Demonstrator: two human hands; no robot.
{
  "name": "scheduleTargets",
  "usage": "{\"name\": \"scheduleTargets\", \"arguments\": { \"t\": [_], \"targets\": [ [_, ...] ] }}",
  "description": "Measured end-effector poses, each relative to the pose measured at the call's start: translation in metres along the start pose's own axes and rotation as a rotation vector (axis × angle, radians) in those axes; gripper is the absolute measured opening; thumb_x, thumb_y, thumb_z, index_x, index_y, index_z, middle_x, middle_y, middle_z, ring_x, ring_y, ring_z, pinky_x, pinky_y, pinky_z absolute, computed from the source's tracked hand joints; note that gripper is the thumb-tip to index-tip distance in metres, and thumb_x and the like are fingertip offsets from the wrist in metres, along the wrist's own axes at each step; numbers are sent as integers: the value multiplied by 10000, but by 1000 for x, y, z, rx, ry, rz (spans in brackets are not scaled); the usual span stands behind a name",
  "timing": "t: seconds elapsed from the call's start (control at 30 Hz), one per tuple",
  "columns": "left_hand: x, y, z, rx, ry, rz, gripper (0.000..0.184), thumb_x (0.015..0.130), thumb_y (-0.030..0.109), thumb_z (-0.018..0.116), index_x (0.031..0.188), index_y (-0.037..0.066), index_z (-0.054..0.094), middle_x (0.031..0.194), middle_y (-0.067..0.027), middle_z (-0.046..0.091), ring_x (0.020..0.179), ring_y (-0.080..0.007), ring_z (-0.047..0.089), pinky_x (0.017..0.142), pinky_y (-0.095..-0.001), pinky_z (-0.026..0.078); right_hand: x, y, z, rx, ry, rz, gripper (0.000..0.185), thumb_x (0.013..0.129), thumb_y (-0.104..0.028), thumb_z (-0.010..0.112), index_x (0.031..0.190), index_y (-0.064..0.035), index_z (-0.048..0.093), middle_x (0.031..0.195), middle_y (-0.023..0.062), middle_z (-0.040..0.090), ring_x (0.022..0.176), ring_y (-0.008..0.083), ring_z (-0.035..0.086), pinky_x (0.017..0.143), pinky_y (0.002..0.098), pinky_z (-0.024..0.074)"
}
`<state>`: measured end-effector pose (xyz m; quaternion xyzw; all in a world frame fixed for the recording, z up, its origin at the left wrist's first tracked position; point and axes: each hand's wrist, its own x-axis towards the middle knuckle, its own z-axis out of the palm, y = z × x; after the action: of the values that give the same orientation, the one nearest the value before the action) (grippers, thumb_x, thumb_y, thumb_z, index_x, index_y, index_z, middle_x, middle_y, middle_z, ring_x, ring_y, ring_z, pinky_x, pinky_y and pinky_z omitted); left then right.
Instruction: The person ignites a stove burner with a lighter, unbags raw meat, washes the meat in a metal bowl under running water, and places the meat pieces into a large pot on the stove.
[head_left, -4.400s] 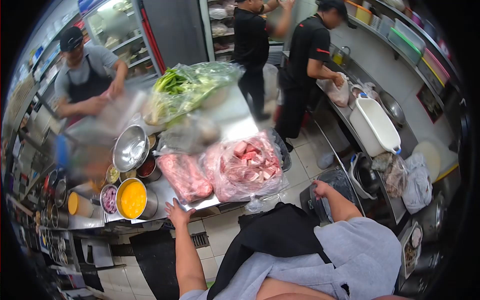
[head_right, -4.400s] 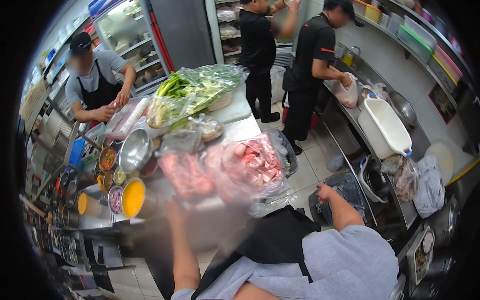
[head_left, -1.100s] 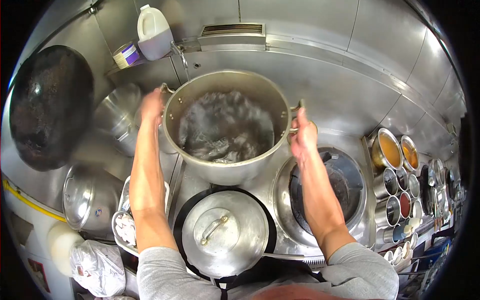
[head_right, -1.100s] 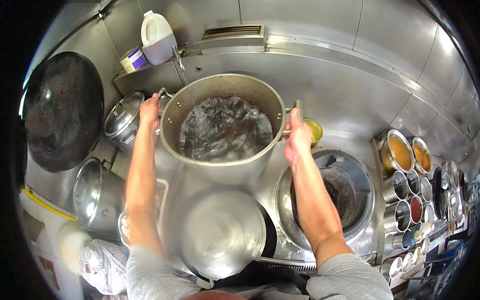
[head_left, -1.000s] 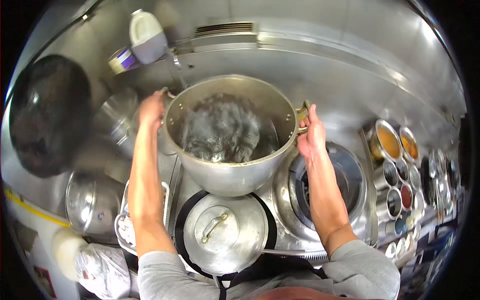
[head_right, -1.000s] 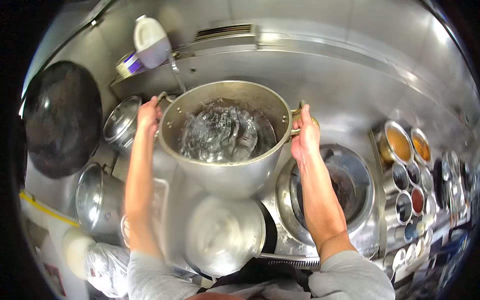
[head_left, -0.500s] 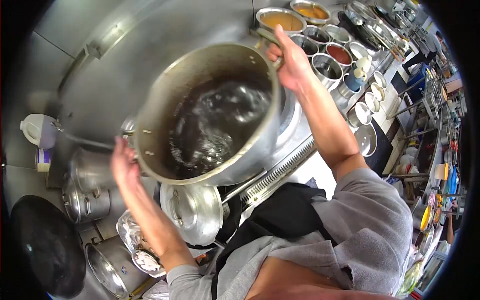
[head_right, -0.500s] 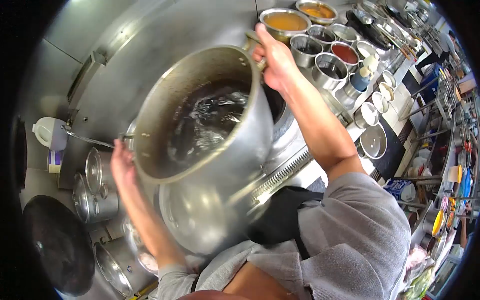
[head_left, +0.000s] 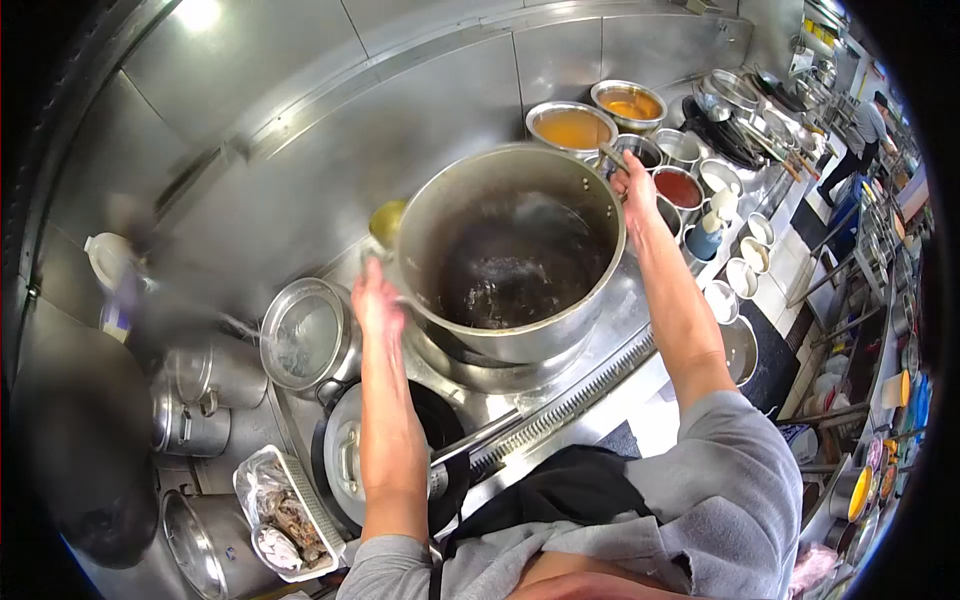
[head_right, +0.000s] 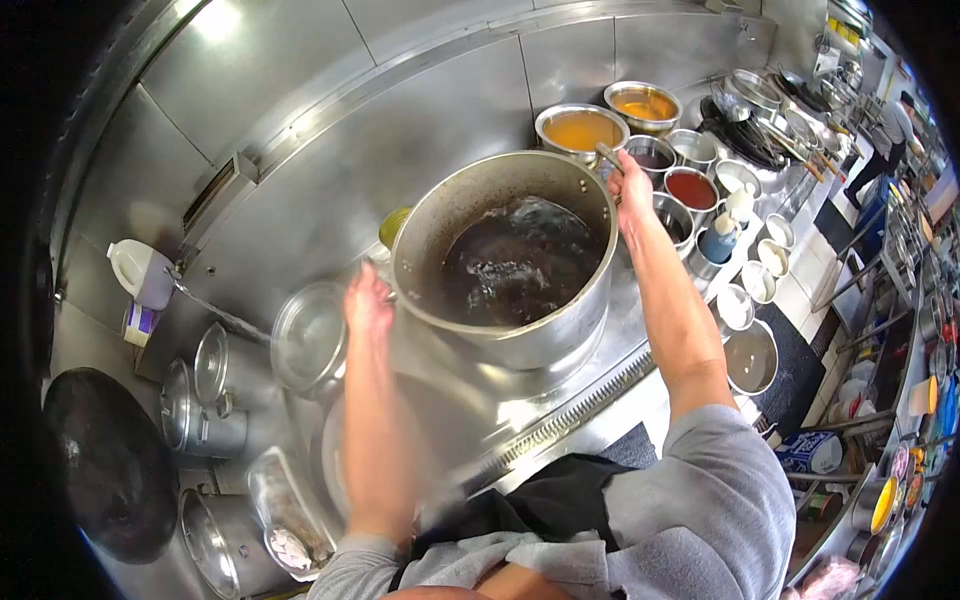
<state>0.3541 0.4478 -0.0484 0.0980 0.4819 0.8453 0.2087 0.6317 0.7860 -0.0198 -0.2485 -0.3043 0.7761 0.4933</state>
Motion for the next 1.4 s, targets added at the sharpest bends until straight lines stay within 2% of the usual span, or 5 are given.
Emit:
{"name": "scheduleTargets", "arguments": {
  "t": [0.7,0.9,1.1,1.17,1.4],
  "targets": [
    [-64,-31,17,21,331,238,544,887,99,635,1334,-35,357,895,-46,573,656,-86,502,543,-239,405,116,57,8,-244,-120,80,320,915,-402,554,778,-114,532,576,-13,393,494,121,371,462,306,282],
    [-68,-25,-3,46,-2,225,218,949,202,591,1064,41,498,766,-17,578,656,-111,521,577,-253,436,-54,42,-86,-638,-336,-135,433,960,-407,519,1254,-90,499,1069,67,600,956,171,561,793,373,477],
    [-215,-19,-26,231,111,119,533,998,387,446,1350,-5,364,1298,-196,483,1202,-315,503,968,-498,448,-241,46,-313,-1262,-1034,1342,420,897,-330,599,1172,-13,600,1101,120,652,939,223,652,748,359,544],
    [-270,-31,-41,251,110,36,537,997,399,441,1352,1,373,1298,-194,490,1199,-309,508,975,-481,445,-229,99,-432,-1993,-1336,731,604,841,-393,644,1277,9,527,1244,194,587,1135,357,573,941,447,471],
    [-406,-33,-59,438,331,-115,457,994,355,470,1279,-3,483,1151,-136,595,1028,-220,614,882,-345,503,-168,161,-487,-2328,-1306,505,796,797,-410,671,1395,14,361,1454,244,348,1315,382,389,1070,410,366]
  ]
}}
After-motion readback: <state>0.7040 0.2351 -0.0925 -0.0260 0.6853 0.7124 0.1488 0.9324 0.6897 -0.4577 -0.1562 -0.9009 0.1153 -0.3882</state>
